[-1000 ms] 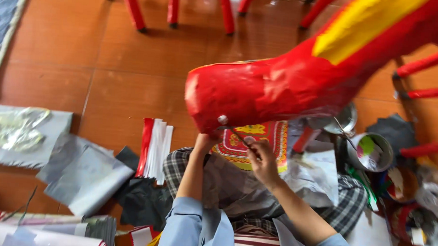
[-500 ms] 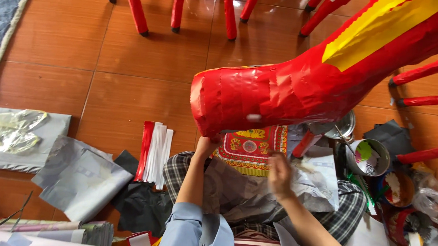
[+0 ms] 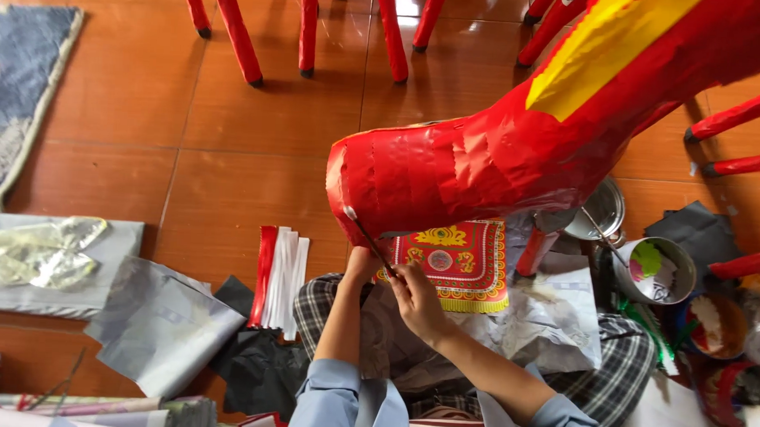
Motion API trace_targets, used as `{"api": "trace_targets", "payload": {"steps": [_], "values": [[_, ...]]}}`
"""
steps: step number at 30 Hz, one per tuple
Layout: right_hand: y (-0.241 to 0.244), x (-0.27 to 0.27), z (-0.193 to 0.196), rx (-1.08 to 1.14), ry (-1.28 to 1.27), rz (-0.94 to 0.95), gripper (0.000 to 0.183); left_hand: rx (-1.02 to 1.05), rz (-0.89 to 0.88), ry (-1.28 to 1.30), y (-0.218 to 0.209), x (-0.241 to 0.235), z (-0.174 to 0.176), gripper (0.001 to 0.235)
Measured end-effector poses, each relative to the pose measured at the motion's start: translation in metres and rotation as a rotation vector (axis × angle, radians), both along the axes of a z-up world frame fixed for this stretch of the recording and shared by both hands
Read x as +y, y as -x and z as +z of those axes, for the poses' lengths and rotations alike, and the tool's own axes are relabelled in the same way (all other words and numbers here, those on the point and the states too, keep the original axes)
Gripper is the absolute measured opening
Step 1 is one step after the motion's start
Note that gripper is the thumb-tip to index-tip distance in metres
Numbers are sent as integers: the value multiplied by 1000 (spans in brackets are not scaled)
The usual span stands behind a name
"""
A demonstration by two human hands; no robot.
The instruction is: Decorating red paper horse figures by applying glue and attaching decorative paper panels and fringes.
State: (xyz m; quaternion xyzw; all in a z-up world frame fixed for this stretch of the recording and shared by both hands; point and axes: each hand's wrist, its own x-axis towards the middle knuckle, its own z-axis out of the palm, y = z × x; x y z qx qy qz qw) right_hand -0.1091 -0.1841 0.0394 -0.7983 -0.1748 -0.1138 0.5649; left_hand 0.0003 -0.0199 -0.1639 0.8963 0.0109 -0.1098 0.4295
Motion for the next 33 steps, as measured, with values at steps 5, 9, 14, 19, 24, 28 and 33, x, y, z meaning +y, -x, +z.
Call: {"api": "trace_targets", "payload": {"steps": [5,9,14,19,24,28,33], "values": [[-3,-16,-6,68,44,-69,13,-1,-14,-1,4,-3,31,36],[12,-95,-13,9,65,-210,14,-3,-43,21,4,-12,20,36],[33,-187,-6,-76,101,-755,30,4,-45,0,-2,-17,-18,34],[23,-162,-24,-119,170,-655,20,-50,-106,-34,-6,-20,-17,33],[5,-127,-22,-114,301,-389,15,-97,-161,-88,-8,-23,-17,32],[4,-160,-23,-231,268,-572,11,-121,-170,-135,-8,-21,-21,31],[6,-192,-39,-290,236,-776,13,-128,-149,-160,-9,-26,-29,30]]}}
